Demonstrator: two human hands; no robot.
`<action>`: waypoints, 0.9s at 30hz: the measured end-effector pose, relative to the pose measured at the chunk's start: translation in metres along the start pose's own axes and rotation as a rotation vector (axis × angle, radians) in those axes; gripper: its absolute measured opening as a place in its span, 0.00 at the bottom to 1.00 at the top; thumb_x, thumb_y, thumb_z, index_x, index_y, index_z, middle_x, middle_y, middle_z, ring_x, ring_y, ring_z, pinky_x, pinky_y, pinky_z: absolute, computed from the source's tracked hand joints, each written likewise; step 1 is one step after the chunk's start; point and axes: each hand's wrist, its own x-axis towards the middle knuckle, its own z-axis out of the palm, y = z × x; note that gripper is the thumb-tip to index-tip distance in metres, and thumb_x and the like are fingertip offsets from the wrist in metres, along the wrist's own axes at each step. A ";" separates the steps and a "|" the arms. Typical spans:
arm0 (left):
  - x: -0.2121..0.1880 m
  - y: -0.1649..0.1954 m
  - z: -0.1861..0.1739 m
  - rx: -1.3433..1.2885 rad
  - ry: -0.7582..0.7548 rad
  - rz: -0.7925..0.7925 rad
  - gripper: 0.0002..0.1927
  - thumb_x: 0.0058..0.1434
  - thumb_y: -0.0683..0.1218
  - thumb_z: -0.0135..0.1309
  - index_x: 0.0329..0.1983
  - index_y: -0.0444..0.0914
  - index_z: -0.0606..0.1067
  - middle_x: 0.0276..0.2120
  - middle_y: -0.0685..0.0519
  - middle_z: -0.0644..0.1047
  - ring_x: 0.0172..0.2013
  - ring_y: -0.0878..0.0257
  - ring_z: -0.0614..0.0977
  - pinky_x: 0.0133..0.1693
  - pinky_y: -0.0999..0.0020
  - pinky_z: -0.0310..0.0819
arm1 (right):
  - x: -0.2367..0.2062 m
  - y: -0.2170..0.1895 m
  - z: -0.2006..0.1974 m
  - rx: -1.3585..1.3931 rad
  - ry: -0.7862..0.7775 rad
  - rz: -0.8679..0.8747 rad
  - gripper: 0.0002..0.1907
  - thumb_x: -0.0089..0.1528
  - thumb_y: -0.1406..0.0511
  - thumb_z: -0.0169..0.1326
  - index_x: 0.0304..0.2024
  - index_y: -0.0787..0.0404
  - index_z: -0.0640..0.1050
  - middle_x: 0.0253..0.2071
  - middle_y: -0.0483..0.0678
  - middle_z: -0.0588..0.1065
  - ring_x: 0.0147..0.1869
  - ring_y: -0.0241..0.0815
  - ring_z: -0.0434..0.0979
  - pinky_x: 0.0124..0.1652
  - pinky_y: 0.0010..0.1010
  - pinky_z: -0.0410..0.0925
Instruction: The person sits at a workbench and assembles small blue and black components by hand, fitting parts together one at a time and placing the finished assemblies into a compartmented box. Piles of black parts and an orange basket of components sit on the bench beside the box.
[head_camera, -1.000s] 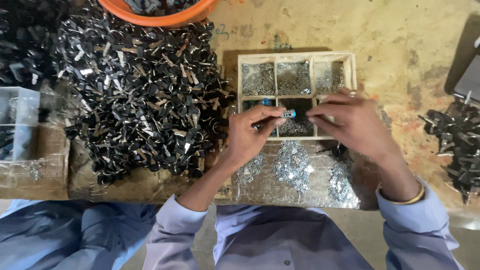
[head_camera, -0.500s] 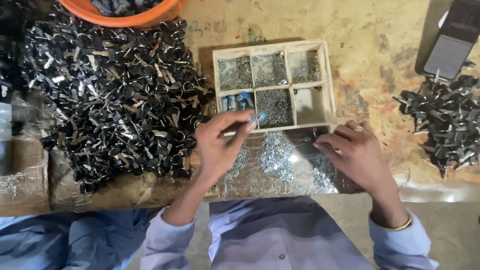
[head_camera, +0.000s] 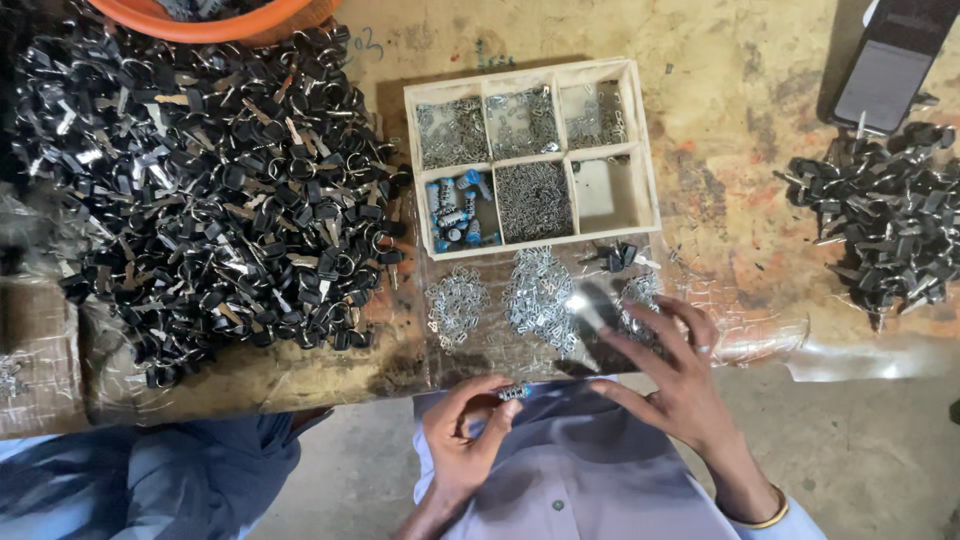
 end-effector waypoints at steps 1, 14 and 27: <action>-0.003 -0.005 0.002 -0.020 0.002 -0.050 0.15 0.59 0.33 0.62 0.50 0.28 0.77 0.43 0.43 0.83 0.35 0.61 0.88 0.30 0.75 0.82 | -0.002 0.000 0.000 0.021 0.033 0.033 0.32 0.54 0.47 0.65 0.57 0.51 0.78 0.67 0.47 0.66 0.73 0.56 0.55 0.68 0.49 0.52; -0.001 -0.025 0.009 0.134 0.009 0.064 0.12 0.59 0.36 0.64 0.47 0.33 0.82 0.46 0.46 0.85 0.38 0.66 0.88 0.28 0.80 0.74 | -0.034 0.005 0.023 -0.006 0.038 -0.250 0.14 0.54 0.60 0.65 0.43 0.43 0.85 0.52 0.34 0.78 0.62 0.39 0.71 0.63 0.45 0.53; 0.002 -0.031 0.020 0.213 0.047 0.128 0.14 0.57 0.35 0.67 0.46 0.35 0.82 0.43 0.49 0.86 0.32 0.73 0.85 0.24 0.81 0.68 | 0.001 -0.037 0.043 0.297 -0.008 0.029 0.13 0.58 0.70 0.62 0.46 0.58 0.83 0.40 0.43 0.79 0.44 0.39 0.77 0.50 0.33 0.59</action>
